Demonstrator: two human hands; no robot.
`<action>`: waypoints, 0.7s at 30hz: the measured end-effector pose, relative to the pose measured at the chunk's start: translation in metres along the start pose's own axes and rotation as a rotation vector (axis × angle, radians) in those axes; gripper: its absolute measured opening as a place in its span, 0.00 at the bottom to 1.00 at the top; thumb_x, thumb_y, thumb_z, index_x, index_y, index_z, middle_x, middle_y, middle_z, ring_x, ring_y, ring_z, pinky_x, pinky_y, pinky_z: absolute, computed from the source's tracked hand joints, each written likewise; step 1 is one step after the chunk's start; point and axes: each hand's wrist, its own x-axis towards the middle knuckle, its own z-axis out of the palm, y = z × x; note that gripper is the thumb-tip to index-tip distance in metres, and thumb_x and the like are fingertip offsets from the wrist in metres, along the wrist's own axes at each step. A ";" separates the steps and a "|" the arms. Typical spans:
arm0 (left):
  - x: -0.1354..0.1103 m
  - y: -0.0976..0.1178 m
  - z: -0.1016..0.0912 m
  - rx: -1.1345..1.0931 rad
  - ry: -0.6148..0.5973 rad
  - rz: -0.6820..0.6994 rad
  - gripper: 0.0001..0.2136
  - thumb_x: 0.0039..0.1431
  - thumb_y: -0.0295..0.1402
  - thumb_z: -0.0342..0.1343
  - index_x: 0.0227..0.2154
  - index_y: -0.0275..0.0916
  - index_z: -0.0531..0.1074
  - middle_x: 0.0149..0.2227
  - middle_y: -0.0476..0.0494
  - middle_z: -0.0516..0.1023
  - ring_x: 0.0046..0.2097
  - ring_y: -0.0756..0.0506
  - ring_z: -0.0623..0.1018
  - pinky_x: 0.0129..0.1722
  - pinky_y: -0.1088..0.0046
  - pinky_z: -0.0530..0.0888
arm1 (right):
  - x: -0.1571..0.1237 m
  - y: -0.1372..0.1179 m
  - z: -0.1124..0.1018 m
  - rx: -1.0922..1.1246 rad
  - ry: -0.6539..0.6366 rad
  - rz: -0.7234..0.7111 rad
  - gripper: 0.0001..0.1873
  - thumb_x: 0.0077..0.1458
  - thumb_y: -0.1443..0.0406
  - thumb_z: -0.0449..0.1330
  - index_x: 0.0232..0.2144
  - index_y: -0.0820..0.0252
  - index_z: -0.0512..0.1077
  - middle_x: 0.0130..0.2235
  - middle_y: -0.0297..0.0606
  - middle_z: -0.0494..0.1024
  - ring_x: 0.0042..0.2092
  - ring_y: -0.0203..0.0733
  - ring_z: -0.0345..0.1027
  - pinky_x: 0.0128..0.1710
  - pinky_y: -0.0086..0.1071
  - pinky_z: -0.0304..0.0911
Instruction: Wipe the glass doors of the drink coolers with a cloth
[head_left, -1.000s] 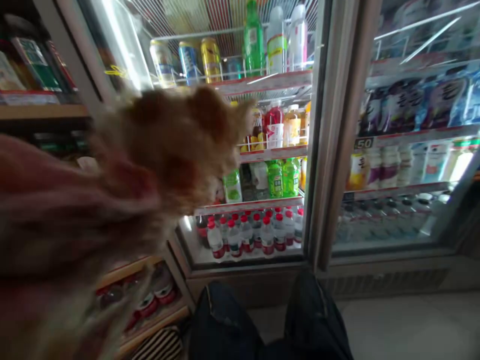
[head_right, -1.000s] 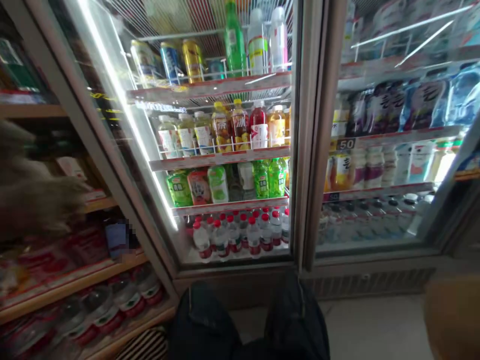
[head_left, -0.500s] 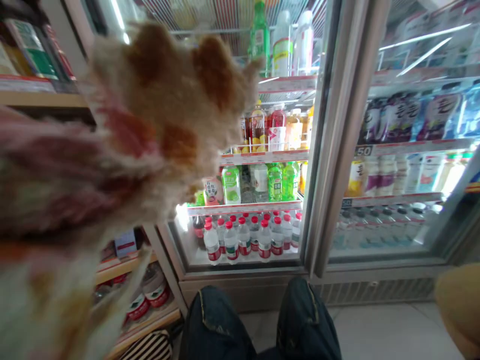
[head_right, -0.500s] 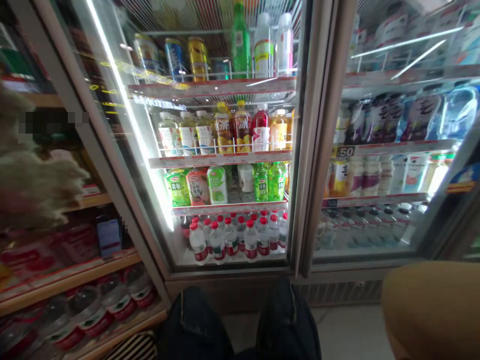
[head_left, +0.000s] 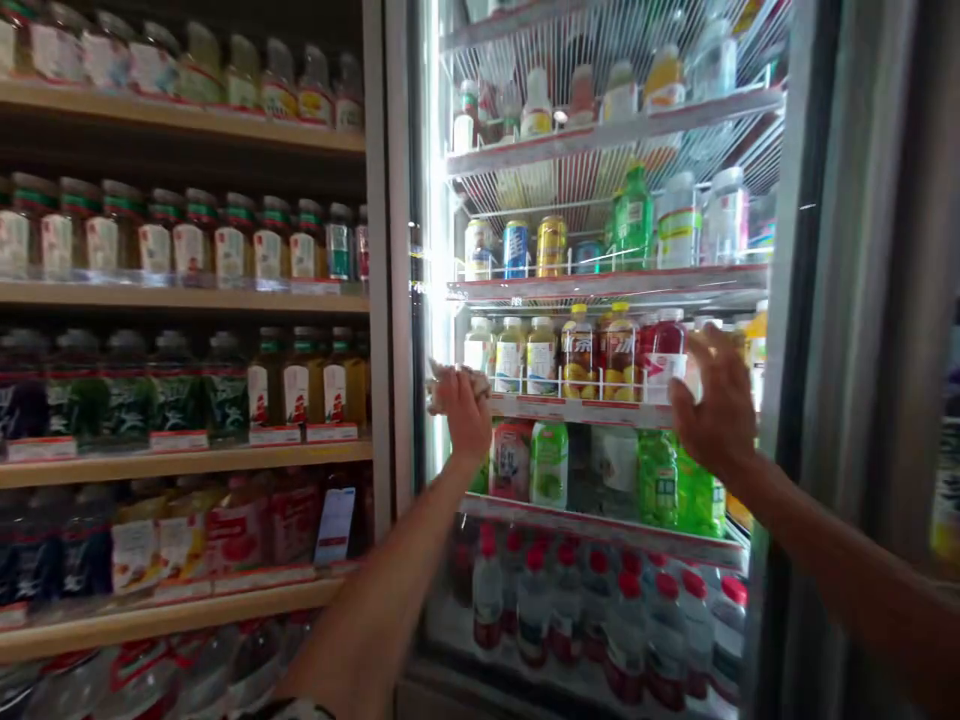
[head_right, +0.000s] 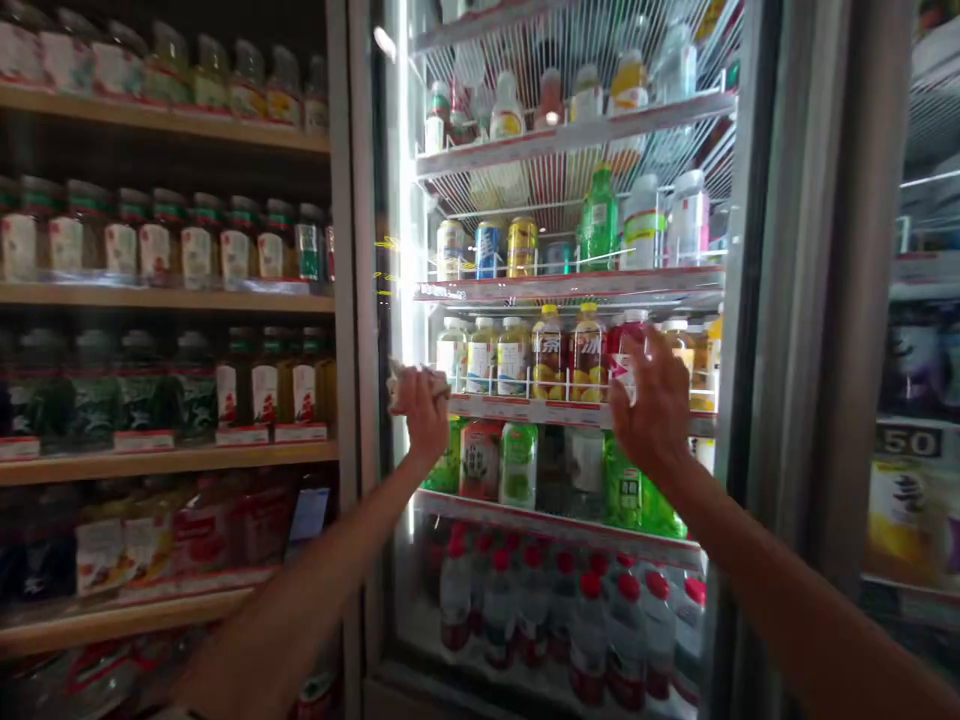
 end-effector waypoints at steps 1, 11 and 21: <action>-0.011 0.013 0.015 -0.019 -0.005 0.041 0.20 0.60 0.25 0.36 0.55 0.25 0.51 0.60 0.24 0.54 0.65 0.38 0.50 0.62 0.52 0.48 | -0.011 0.008 0.016 -0.089 -0.049 -0.042 0.25 0.59 0.62 0.47 0.59 0.59 0.56 0.62 0.48 0.55 0.63 0.52 0.47 0.60 0.51 0.46; -0.008 -0.025 0.021 -0.118 0.073 -0.046 0.23 0.62 0.30 0.39 0.59 0.31 0.50 0.65 0.29 0.41 0.66 0.36 0.34 0.60 0.42 0.34 | -0.051 0.028 0.048 -0.312 -0.129 -0.123 0.28 0.56 0.65 0.50 0.59 0.53 0.53 0.65 0.41 0.48 0.66 0.49 0.38 0.62 0.50 0.37; 0.007 0.055 0.025 -0.797 -0.252 -0.251 0.15 0.50 0.31 0.54 0.42 0.44 0.72 0.51 0.46 0.72 0.58 0.44 0.65 0.61 0.60 0.56 | -0.051 0.013 0.047 -0.077 -0.131 0.018 0.22 0.56 0.64 0.49 0.54 0.53 0.61 0.63 0.41 0.54 0.65 0.49 0.42 0.62 0.52 0.39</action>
